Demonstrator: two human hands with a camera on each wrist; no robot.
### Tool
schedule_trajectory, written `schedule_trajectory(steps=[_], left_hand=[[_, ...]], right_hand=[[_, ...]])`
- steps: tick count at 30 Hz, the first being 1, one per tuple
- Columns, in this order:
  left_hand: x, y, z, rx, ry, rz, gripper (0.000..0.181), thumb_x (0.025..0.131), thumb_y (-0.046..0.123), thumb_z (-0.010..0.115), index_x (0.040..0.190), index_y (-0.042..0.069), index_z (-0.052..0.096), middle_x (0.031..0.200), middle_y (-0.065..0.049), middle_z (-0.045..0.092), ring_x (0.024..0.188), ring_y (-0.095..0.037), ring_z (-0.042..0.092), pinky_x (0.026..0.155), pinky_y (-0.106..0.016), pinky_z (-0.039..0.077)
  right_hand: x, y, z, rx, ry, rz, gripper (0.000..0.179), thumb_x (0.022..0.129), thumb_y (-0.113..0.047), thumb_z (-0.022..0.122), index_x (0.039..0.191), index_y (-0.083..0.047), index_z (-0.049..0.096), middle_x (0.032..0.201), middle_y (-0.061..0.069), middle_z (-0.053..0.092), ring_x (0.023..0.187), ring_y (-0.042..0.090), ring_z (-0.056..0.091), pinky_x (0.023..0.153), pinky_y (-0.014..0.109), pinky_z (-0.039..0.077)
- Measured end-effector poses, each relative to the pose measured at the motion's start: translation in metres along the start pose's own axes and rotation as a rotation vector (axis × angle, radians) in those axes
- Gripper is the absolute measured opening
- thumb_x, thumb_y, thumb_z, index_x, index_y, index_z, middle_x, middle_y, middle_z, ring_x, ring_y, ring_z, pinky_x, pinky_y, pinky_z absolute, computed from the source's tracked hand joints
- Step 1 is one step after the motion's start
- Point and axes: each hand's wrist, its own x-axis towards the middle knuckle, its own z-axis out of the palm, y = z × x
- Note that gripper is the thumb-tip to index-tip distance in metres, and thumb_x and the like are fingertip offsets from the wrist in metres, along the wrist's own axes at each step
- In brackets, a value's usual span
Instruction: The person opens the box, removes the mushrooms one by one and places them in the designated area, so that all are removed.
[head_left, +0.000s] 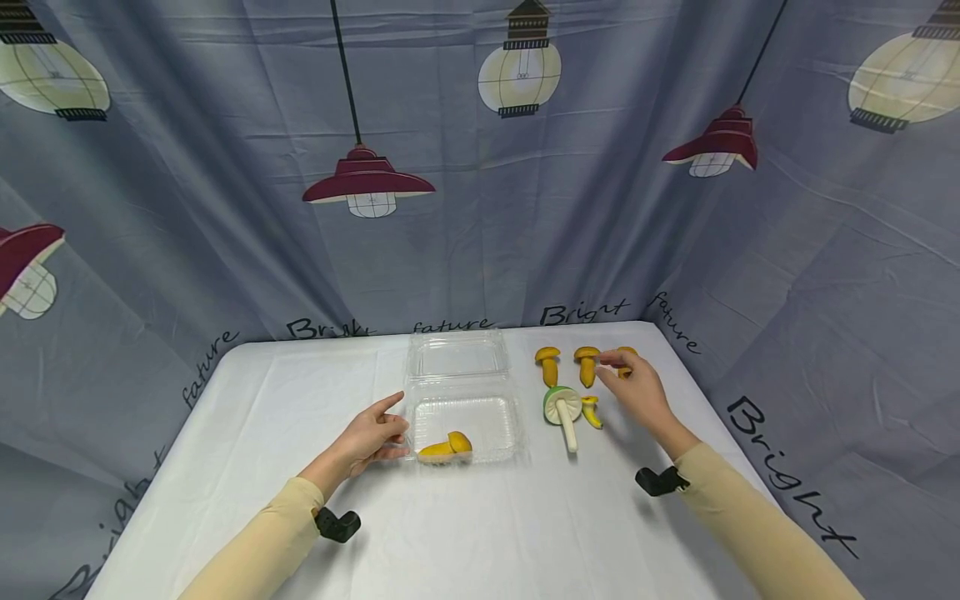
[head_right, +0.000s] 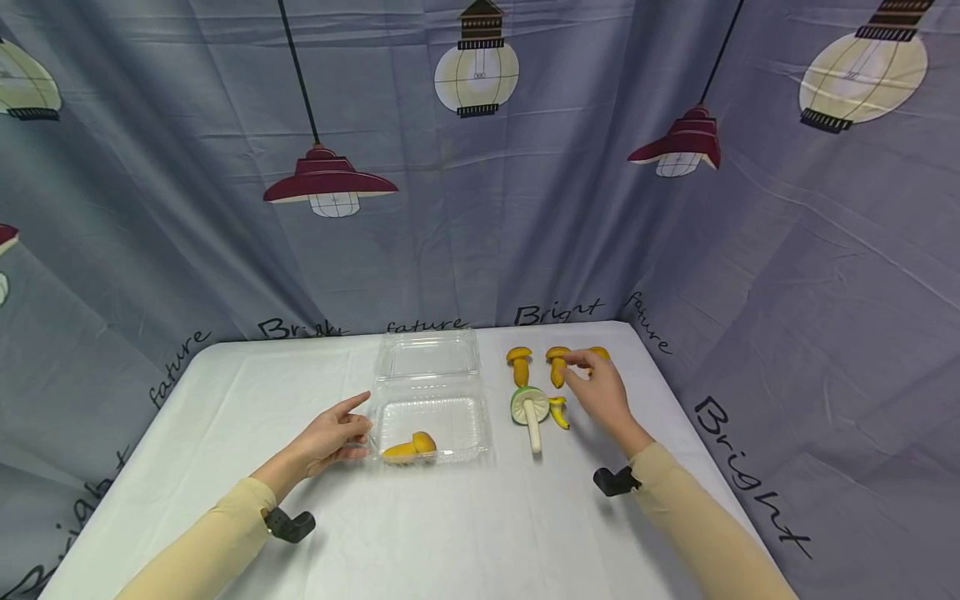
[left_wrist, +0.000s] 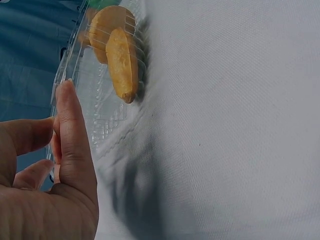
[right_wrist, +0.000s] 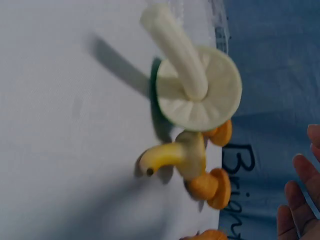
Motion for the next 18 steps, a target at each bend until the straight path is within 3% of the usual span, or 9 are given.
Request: schedule_trajectory(steps=[8, 18], left_hand=[[0.001, -0.001, 0.0, 0.001, 0.001, -0.001, 0.071, 0.101, 0.005, 0.062, 0.163, 0.017, 0.029, 0.113, -0.013, 0.051, 0.082, -0.017, 0.056, 0.075, -0.038, 0.065], [0.002, -0.002, 0.0, -0.001, 0.007, -0.011, 0.071, 0.1, 0.003, 0.061, 0.163, 0.019, 0.03, 0.112, -0.014, 0.052, 0.081, -0.017, 0.057, 0.074, -0.037, 0.065]], right_hand=[[0.001, -0.035, 0.018, 0.04, -0.085, -0.086, 0.032, 0.098, -0.023, 0.071, 0.125, -0.006, 0.068, 0.124, 0.012, 0.067, 0.118, 0.035, 0.057, 0.101, 0.053, 0.046], [-0.007, -0.089, 0.057, 0.033, -0.3, -0.194, 0.033, 0.097, -0.028, 0.073, 0.126, -0.012, 0.07, 0.125, 0.005, 0.068, 0.12, 0.029, 0.058, 0.105, 0.054, 0.047]])
